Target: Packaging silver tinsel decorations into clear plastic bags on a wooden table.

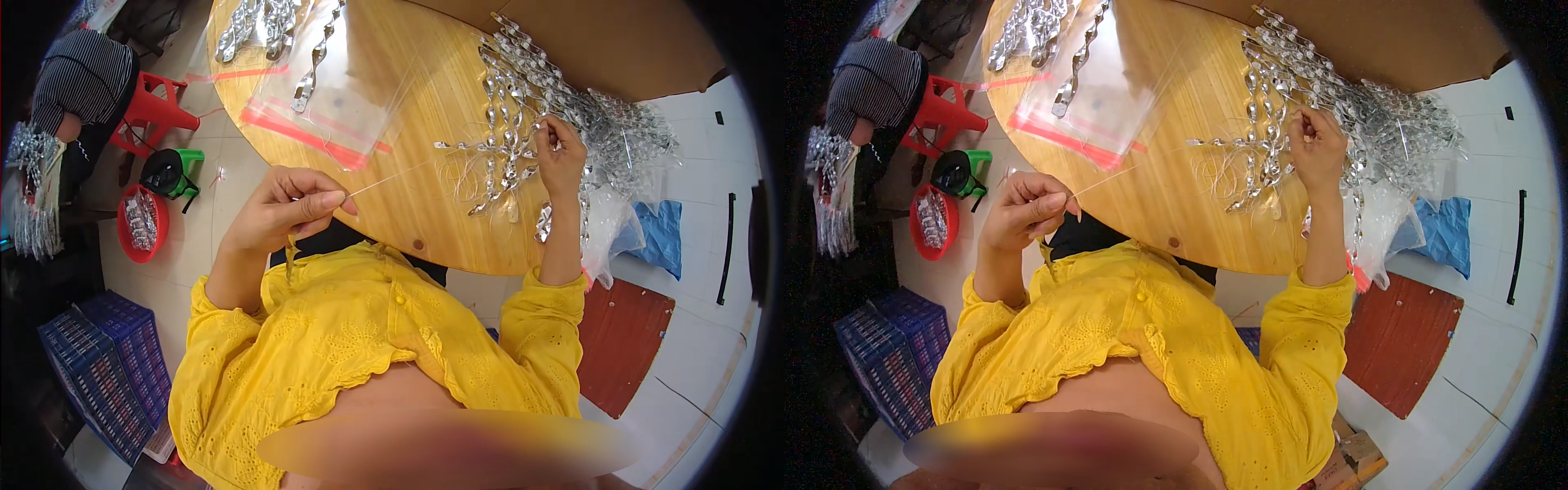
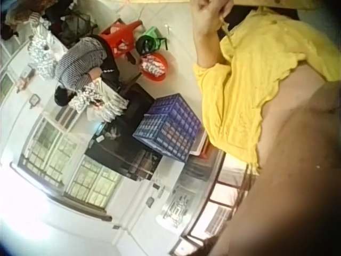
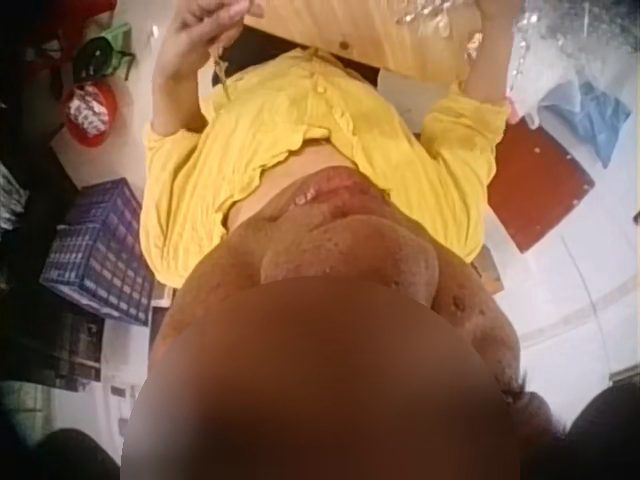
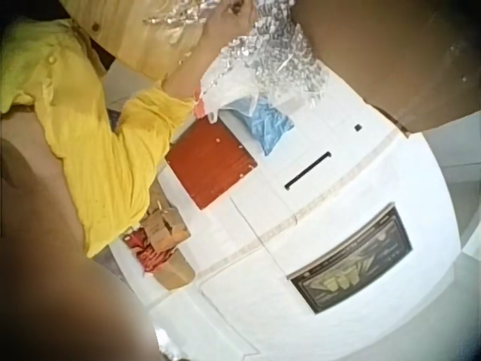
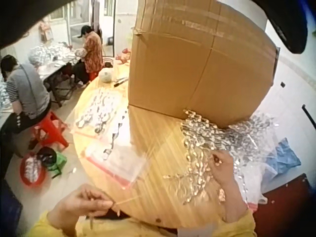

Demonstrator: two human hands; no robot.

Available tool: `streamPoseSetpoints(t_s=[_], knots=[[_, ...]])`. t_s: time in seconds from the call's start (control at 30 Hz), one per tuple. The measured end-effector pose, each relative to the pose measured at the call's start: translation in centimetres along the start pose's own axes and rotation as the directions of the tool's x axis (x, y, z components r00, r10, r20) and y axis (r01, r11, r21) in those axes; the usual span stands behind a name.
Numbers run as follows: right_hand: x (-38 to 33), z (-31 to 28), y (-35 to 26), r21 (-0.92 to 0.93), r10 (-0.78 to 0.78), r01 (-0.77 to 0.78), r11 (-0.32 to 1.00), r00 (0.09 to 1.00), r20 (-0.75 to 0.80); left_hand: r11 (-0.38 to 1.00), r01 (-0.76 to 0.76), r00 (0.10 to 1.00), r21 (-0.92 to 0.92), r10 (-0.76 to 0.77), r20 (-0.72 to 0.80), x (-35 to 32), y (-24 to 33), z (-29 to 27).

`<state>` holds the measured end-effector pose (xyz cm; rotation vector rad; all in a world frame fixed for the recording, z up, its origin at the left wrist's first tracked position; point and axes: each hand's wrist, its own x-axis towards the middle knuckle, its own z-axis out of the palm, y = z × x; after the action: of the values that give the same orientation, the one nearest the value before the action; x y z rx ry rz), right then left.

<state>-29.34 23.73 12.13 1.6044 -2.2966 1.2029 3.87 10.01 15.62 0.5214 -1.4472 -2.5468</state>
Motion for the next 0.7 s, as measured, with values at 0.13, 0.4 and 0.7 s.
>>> streamPoseSetpoints(t_s=[0.13,0.4,0.7], knots=[[-0.1,0.2,-4.7,0.081,-0.103,0.1,0.992,0.994,0.026,0.964,0.0,0.998,0.265,0.018,-0.066,-0.3,2.2,2.5],[-2.2,-1.9,-12.5,0.348,-0.49,0.493,0.797,0.866,-0.104,-0.385,-0.86,0.179,0.336,0.389,0.904,1.6,6.0,6.9],[-6.6,-0.7,-5.7,0.217,-0.05,0.016,0.976,0.987,0.152,-0.589,-0.747,0.414,0.309,-0.049,0.909,11.1,-1.3,-5.5]])
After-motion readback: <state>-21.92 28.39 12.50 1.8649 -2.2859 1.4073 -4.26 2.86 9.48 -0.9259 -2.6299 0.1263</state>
